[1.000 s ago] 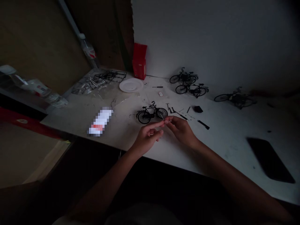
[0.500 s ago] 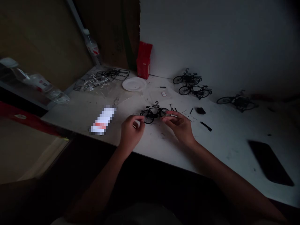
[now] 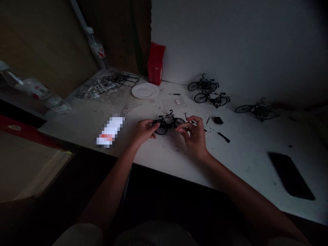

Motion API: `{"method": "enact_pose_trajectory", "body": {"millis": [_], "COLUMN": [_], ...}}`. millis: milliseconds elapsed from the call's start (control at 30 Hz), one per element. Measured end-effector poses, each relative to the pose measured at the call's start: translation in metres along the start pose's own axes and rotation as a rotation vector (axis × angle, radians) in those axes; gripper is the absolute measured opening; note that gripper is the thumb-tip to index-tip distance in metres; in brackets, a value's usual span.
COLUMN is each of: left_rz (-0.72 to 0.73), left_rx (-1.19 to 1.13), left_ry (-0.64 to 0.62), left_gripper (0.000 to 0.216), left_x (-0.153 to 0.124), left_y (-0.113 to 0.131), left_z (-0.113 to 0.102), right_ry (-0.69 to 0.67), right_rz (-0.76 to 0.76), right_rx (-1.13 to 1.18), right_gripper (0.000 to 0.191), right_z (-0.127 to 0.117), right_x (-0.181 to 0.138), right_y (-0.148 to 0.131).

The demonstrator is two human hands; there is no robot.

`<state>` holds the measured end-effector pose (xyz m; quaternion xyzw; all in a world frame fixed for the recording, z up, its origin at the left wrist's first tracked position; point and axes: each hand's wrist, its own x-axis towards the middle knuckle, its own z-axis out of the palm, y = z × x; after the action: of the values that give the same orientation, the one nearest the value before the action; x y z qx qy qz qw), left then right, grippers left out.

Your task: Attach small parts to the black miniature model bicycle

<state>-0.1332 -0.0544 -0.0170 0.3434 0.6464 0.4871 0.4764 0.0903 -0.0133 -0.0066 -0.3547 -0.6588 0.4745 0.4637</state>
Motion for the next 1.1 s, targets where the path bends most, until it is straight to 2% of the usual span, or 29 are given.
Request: {"method": "enact_pose_trajectory", "body": {"millis": [200, 400, 500, 633, 800, 900, 1000, 1100], "left_rz": [-0.099, -0.098, -0.099, -0.086, -0.085, -0.053, 0.018, 0.097], "left_rx": [-0.152, -0.279, -0.292, -0.316, -0.341, -0.356, -0.34, -0.315], "left_ry": [-0.02, -0.043, -0.049, -0.041, -0.046, -0.079, -0.117, -0.093], "left_gripper": [0.038, 0.032, 0.044, 0.054, 0.06, 0.068, 0.06, 0.047], "left_x": [-0.007, -0.009, -0.007, -0.004, -0.005, -0.006, -0.007, -0.009], "left_y": [0.0, 0.002, 0.0, -0.004, -0.007, -0.009, -0.013, -0.017], "left_z": [0.01, 0.021, 0.023, 0.025, 0.03, 0.032, 0.035, 0.038], "right_ry": [0.1, 0.078, 0.065, -0.023, -0.206, -0.248, -0.286, -0.31], "right_rz": [-0.13, -0.026, 0.029, 0.073, 0.161, 0.186, 0.205, 0.214], "right_rx": [-0.16, 0.04, 0.079, 0.165, 0.341, 0.393, 0.392, 0.379], "right_gripper": [0.036, 0.037, 0.036, 0.037, 0.054, 0.056, 0.056, 0.059], "right_z": [-0.001, 0.005, 0.006, 0.004, -0.002, -0.005, -0.008, -0.01], "right_x": [-0.005, -0.009, -0.012, -0.009, 0.002, 0.005, 0.004, 0.004], "right_y": [-0.002, -0.002, -0.001, 0.004, 0.013, 0.016, 0.014, 0.011]}}
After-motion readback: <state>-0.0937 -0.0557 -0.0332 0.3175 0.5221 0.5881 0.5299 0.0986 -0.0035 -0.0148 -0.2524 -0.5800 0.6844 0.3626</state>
